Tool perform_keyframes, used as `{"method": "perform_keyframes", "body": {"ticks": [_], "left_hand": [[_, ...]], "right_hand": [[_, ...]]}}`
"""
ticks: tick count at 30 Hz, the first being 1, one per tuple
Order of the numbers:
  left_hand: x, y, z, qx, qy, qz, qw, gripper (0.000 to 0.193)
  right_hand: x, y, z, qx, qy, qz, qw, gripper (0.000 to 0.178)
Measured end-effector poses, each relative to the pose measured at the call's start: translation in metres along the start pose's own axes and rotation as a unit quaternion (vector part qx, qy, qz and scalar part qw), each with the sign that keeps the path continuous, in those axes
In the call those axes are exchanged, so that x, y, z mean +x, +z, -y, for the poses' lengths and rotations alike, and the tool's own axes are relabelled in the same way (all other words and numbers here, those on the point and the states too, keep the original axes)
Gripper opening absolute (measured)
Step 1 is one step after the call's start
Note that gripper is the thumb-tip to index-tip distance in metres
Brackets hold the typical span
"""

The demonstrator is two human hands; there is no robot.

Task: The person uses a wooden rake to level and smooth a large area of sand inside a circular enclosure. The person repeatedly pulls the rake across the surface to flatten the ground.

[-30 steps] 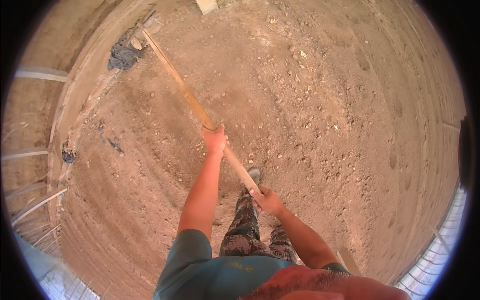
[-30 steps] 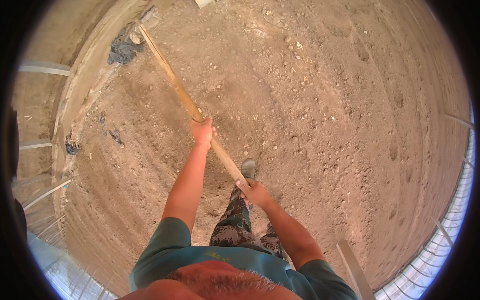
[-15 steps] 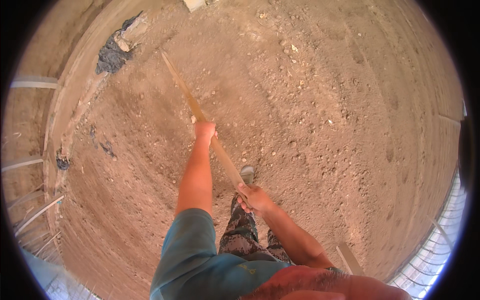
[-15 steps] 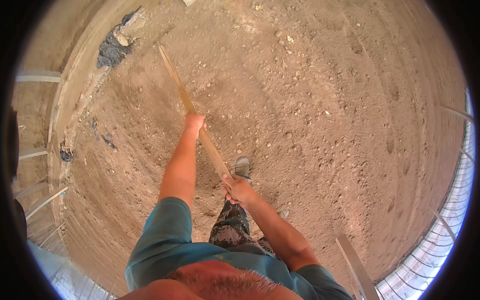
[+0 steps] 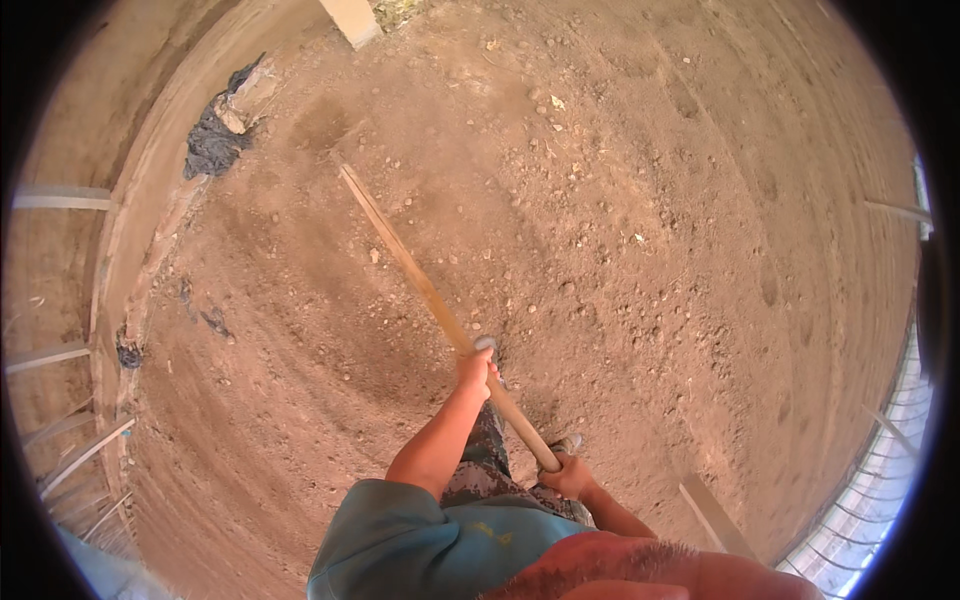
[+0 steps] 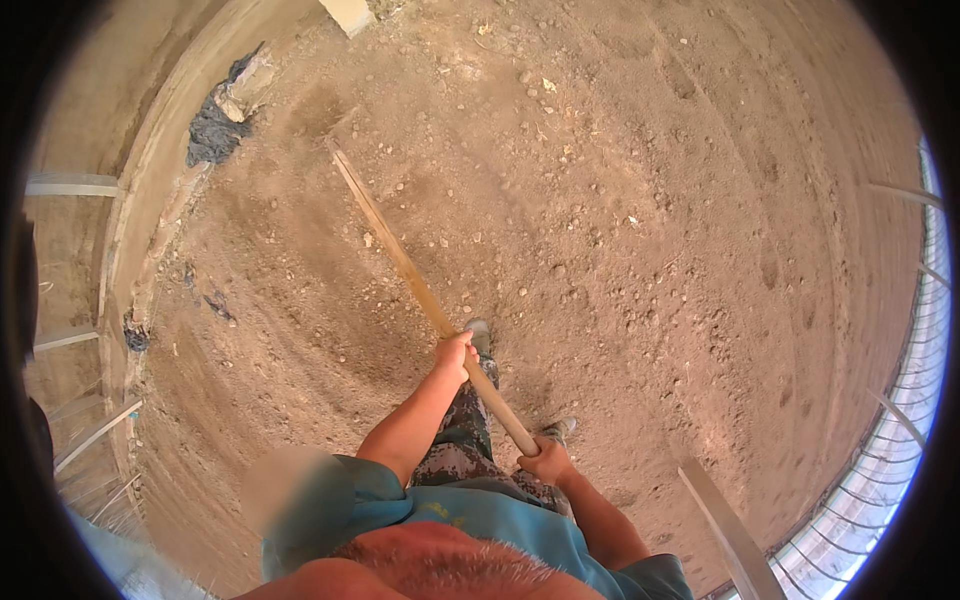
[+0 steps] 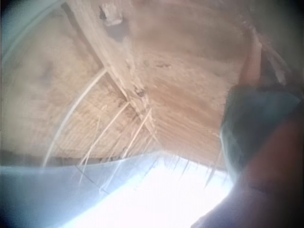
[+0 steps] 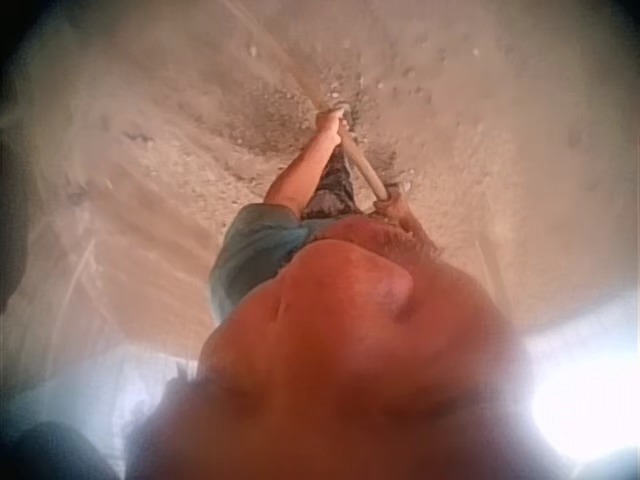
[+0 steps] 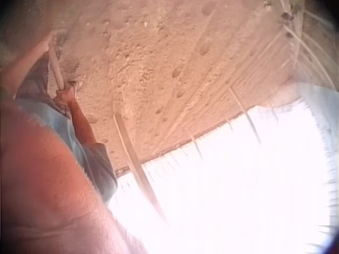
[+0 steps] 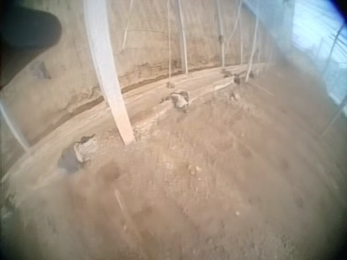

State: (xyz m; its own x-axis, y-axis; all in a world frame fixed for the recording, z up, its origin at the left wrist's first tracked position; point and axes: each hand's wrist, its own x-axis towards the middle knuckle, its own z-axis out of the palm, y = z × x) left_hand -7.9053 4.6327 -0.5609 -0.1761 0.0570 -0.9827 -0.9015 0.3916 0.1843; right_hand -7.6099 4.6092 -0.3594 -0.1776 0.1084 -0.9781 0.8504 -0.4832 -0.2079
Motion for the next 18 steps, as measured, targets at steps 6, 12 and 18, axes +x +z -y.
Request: {"method": "perform_keyframes", "body": {"ticks": [6,12,18], "left_hand": [[0.015,0.025,-0.075,-0.011,0.101,0.019,0.995,0.021],[0.019,0.081,-0.195,0.066,0.243,0.016,0.968,0.042],[0.042,0.056,-0.238,0.172,0.237,-0.014,0.956,0.053]], "right_hand": [[0.045,-0.021,0.067,0.042,-0.021,0.003,0.999,0.04],[0.122,-0.032,0.264,0.217,-0.058,0.097,0.97,0.04],[0.122,-0.009,0.297,0.305,-0.054,0.148,0.939,0.037]]}}
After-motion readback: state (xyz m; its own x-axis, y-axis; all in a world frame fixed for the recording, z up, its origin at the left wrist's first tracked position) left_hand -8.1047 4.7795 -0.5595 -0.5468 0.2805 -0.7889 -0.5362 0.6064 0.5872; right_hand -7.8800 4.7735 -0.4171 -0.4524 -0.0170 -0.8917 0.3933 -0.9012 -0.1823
